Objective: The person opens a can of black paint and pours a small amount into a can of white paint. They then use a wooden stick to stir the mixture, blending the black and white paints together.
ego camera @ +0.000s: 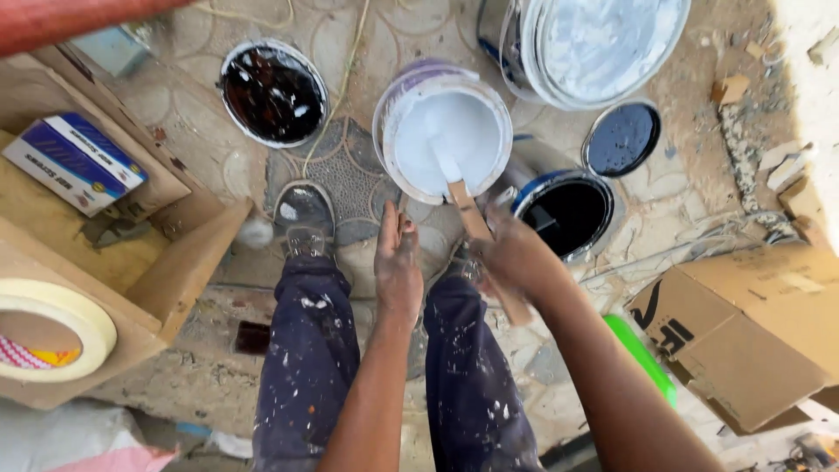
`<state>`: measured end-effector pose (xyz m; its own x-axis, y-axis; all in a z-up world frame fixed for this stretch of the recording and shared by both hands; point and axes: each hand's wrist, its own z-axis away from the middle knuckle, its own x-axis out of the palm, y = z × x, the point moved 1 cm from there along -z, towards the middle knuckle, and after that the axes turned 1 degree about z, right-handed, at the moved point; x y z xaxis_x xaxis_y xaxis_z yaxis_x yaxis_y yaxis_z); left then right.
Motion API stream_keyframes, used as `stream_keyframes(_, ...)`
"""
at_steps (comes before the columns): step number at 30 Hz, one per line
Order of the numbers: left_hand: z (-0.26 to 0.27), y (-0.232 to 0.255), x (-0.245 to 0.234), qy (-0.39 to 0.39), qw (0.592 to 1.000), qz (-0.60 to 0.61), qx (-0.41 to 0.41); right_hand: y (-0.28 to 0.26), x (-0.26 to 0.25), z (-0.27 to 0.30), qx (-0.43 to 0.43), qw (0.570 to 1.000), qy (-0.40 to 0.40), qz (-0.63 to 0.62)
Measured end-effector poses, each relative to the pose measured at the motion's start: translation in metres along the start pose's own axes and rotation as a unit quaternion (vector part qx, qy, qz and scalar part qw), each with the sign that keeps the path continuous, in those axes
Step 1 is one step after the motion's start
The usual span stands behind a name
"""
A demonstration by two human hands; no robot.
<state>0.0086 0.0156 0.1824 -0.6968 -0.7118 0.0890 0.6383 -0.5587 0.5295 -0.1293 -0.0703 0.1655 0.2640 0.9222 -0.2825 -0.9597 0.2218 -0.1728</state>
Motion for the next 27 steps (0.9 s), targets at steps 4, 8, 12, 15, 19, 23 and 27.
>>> stream_keyframes(4,-0.041,0.000,-0.015,0.012,0.997,-0.018,-0.079,-0.023,0.010,-0.015,-0.192,0.940,0.045,0.278)
stream_keyframes(8,-0.092,-0.018,-0.022,0.071,0.993,0.009,-0.094,-0.047,-0.037,-0.030,-0.044,0.990,0.069,0.114)
stream_keyframes(12,-0.110,-0.030,-0.023,0.108,0.981,0.079,-0.137,-0.045,-0.017,-0.008,-0.013,0.984,0.126,0.129)
stream_keyframes(15,-0.111,-0.048,-0.021,0.110,0.974,0.112,-0.165,-0.114,-0.030,0.002,0.053,0.997,-0.056,-0.012)
stream_keyframes(19,-0.122,-0.047,-0.021,0.110,0.971,0.119,-0.178,-0.126,-0.039,-0.011,0.038,0.997,-0.029,-0.053)
stream_keyframes(23,-0.126,-0.053,-0.027,0.094,0.968,0.133,-0.190,-0.119,-0.035,-0.012,0.032,0.994,-0.019,-0.105)
stream_keyframes(27,-0.126,-0.050,-0.023,0.096,0.965,0.140,-0.198,-0.066,-0.042,-0.024,0.103,0.936,0.130,-0.310)
